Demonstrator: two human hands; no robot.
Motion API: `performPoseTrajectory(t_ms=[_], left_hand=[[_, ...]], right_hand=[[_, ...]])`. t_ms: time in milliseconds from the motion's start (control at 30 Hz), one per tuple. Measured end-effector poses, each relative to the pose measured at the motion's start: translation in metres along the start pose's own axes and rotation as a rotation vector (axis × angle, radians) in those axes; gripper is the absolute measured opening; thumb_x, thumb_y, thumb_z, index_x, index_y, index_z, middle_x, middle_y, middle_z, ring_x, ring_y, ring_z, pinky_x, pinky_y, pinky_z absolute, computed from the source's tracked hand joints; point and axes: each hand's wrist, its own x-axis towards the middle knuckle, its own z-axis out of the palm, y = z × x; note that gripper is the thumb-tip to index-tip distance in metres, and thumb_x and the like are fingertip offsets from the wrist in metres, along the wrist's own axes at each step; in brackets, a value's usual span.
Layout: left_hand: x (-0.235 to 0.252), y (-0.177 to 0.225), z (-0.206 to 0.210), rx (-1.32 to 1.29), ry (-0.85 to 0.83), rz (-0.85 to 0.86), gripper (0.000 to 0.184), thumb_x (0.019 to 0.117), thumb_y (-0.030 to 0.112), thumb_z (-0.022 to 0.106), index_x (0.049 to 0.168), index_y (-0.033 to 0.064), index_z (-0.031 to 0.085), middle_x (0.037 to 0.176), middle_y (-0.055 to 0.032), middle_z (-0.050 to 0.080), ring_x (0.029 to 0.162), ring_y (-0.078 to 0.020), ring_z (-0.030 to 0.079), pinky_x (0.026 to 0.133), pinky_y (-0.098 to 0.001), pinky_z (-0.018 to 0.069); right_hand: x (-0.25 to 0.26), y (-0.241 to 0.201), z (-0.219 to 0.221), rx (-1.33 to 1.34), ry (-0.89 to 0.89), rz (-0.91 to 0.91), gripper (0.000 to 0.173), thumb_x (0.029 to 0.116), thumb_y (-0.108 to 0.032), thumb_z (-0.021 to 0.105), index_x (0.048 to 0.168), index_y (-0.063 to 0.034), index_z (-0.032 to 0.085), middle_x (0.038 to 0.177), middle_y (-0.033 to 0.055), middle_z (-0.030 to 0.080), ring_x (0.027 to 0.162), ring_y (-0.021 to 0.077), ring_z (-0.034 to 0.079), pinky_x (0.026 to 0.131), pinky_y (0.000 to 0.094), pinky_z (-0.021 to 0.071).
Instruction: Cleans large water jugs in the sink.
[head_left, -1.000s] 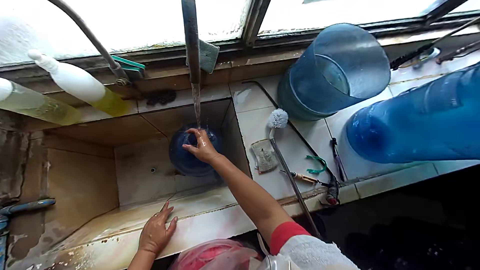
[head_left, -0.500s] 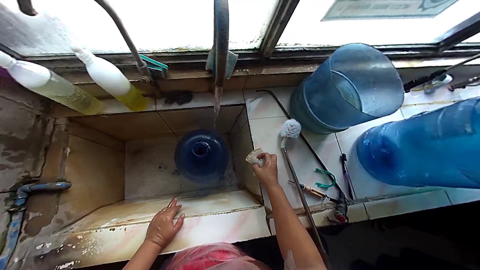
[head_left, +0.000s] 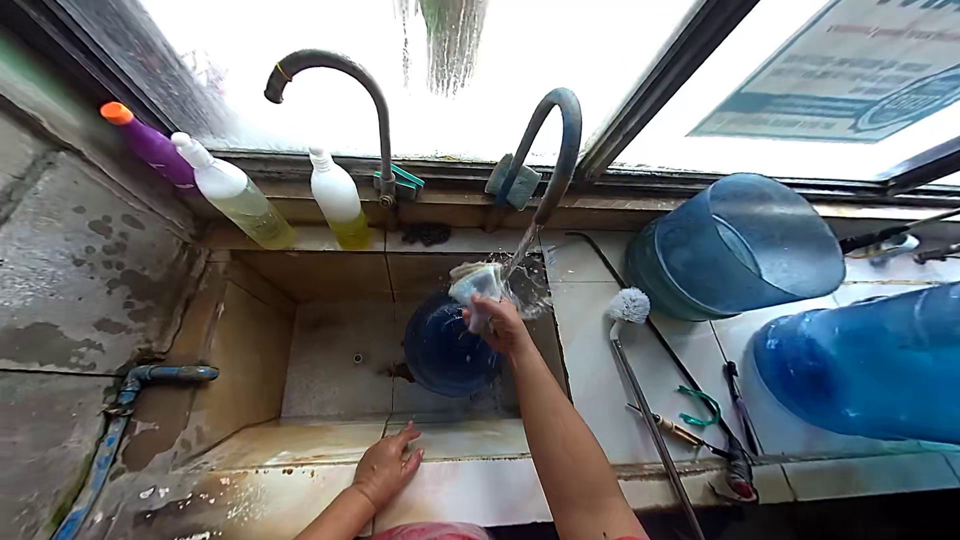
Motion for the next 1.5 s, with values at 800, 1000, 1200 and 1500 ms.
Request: performPoseTrajectory(t_ms=[800, 1000, 1200, 1500], left_hand=[[0.201, 0.057, -0.253, -1.722, 0.365, 0.292, 0.030, 0.1072, 0.032, 0.044, 0.133, 0.0168, 0.047, 0.120, -0.0069, 0.065, 0.111, -0.0204, 0.065, 0.094, -0.0435, 0.0565], [0.185, 0.107, -0.207, -1.485, 0.564, 0.452, 0.080, 0.0820, 0.027, 0.082, 0.143, 0.0043, 0.036, 0.121, -0.0114, 0.065, 0.109, -0.0208, 0.067, 0.096, -0.0421, 0.0579], [0.163, 0.124, -0.197, -1.276, 0.594, 0.656, 0.078, 0.0746, 0.009, 0.086, 0.135, 0.0009, 0.038, 0.116, -0.0071, 0.065, 0.109, -0.0177, 0.067, 0.097, -0.0411, 0.0586], [0.166, 0.117, -0.205, -1.544, 0.395, 0.654, 0.069, 0.0854, 0.029, 0.081, 0.138, 0.0052, 0.043, 0.124, -0.0159, 0.066, 0.112, -0.0293, 0.068, 0.099, -0.0495, 0.0564]], right_hand=[[-0.111, 0.030, -0.033, 0.062, 0.602, -0.004, 0.047, 0.1131, -0.035, 0.015, 0.124, -0.0083, 0.053, 0.086, 0.0067, 0.068, 0.062, 0.0165, 0.066, 0.048, 0.0326, 0.0559], [-0.131, 0.028, -0.032, 0.062, 0.552, -0.058, 0.045, 0.1140, -0.032, 0.020, 0.134, -0.0049, 0.050, 0.099, 0.0095, 0.070, 0.077, 0.0193, 0.071, 0.060, 0.0358, 0.0622], [-0.118, 0.030, -0.003, 0.097, 0.497, 0.033, 0.047, 0.1142, -0.032, 0.022, 0.137, -0.0015, 0.049, 0.103, 0.0134, 0.069, 0.080, 0.0221, 0.071, 0.067, 0.0382, 0.0630], [-0.078, 0.031, 0.030, 0.263, 0.393, 0.144, 0.054, 0.1118, -0.047, 0.021, 0.101, -0.0090, 0.058, 0.063, 0.0030, 0.057, 0.044, 0.0102, 0.049, 0.039, 0.0243, 0.0441]])
